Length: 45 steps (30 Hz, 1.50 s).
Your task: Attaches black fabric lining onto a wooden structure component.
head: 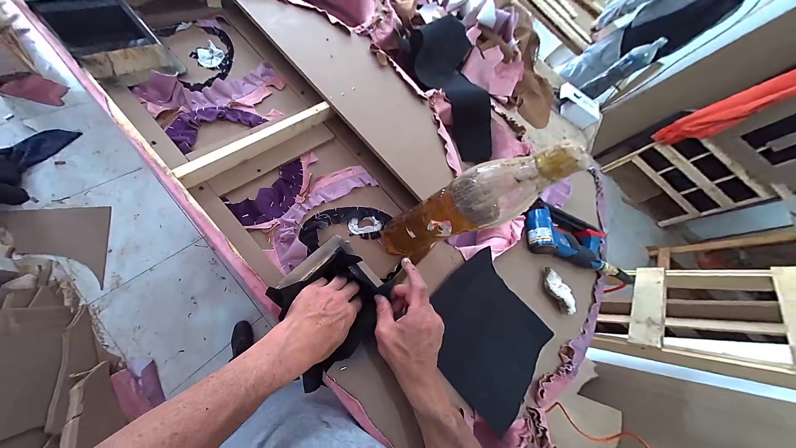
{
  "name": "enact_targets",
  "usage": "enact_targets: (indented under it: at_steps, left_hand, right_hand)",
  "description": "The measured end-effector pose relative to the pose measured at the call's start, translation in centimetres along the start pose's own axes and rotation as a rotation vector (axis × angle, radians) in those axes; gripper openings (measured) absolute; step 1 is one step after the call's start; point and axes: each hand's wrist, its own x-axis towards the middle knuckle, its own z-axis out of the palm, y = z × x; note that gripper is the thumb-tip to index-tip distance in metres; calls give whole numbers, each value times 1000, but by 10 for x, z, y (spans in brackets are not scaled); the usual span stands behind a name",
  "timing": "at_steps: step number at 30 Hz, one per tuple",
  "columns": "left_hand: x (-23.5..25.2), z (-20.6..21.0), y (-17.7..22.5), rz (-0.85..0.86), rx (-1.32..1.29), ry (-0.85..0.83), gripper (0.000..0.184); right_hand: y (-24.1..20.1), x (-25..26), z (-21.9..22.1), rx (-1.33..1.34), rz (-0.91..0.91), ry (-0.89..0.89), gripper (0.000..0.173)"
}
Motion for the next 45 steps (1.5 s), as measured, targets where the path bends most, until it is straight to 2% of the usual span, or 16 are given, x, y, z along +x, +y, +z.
enact_targets:
  at_steps: [5, 8, 12, 15, 18, 20, 24, 27, 30, 32, 35, 37, 39, 40, 42, 45]
  left_hand:
    - [4, -4, 3, -25, -9, -66, 29]
    - [5, -9, 4, -37, -23, -86, 27]
    - [-19, -4, 11, -121, -101, -36, 22]
    - [-33, -4, 17, -181, -157, -93, 24]
    - [-28, -9, 19, -173, -216, -95, 30]
    - [-21, -9, 17, -134, -217, -104, 33]
    - [-12, -9, 11, -75, -170, -120, 33]
    - [-10, -9, 9, -78, -161, -133, 33]
    - [-12, -4, 10, -99, -163, -65, 30]
    - [-11, -4, 12, -132, -174, -8, 26]
    - [-2, -8, 13, -178, -207, -51, 24]
    - [3, -13, 16, -231, -291, -120, 27]
    - [7, -17, 18, -306, -430, -175, 29]
    - [8, -19, 19, -344, -501, -191, 29]
    - [12, -25, 23, -423, -619, -221, 31]
    - [16, -35, 27, -552, -769, -222, 32]
  right_hand:
    - [-2, 13, -1, 181, 247, -84, 58]
    - [-7, 26, -3, 102, 318, -145, 57]
    - [4, 44, -32, -21, 160, -184, 53]
    - [10, 44, -52, 0, -60, -133, 62]
    - [-3, 47, -46, 28, -291, -277, 73]
    - [-7, 54, -29, -4, -393, -329, 73]
    - [-1, 72, -13, 23, -403, -372, 60]
    - [6, 92, -26, 36, -301, -274, 47]
    - [11, 122, -49, 81, -159, -230, 59]
    - [4, 118, -59, 62, -211, -309, 66]
    - [-7, 92, -56, 68, -309, -422, 65]
    - [-8, 73, -55, 108, -286, -317, 51]
    - [0, 55, -62, 191, -138, -41, 33]
    - [9, 50, -67, 256, -31, 108, 31]
    - [43, 58, -75, 452, 193, 242, 53]
    - [101, 103, -58, 846, 385, 169, 102]
